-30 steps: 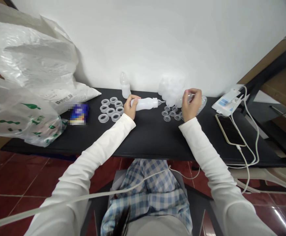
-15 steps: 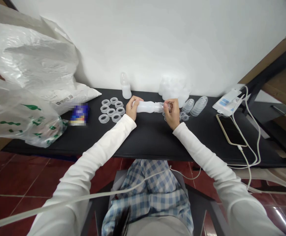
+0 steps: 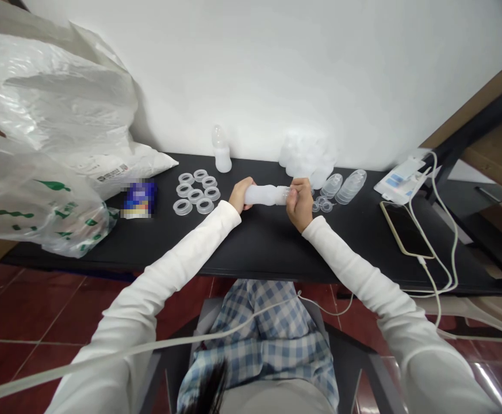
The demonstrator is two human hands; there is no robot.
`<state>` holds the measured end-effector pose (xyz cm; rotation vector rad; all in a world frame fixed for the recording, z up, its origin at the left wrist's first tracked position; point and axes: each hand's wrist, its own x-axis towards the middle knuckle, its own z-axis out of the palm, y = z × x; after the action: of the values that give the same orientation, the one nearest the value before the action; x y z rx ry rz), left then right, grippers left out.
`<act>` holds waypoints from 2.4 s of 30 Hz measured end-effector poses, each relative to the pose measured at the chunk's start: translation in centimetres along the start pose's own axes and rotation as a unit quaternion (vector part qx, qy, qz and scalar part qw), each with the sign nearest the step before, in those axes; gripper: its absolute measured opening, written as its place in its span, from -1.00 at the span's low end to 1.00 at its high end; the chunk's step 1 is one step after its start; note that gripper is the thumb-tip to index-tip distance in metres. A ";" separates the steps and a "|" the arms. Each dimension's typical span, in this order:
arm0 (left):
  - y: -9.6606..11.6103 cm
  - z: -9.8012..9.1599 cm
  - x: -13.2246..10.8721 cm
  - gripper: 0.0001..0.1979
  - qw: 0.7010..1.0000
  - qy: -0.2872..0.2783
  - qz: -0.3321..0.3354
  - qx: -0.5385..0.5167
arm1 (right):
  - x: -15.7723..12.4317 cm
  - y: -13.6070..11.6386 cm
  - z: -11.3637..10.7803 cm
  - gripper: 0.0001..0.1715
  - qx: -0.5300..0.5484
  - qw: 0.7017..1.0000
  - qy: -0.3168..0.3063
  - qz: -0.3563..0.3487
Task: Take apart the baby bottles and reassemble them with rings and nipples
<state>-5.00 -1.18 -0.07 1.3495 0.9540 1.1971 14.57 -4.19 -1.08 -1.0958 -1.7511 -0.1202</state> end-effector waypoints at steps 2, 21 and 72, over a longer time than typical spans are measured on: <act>0.1 0.1 -0.3 -0.43 0.998 0.008 0.059 0.018 | -0.1 -0.5 0.1 -0.58 0.002 1.000 0.010 0.015; 0.6 1.2 -0.6 -0.44 0.797 -0.045 0.285 0.531 | 2.3 -1.3 -3.0 -0.61 -0.043 0.998 0.023 0.031; -0.5 1.9 0.7 -0.55 0.804 0.217 -0.006 0.553 | 1.4 -1.7 -1.6 -0.58 -0.306 0.922 -0.232 -0.041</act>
<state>-3.02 -0.77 -0.33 1.9529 2.2074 0.9311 14.37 -5.25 1.43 -1.5929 -2.2642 -0.5255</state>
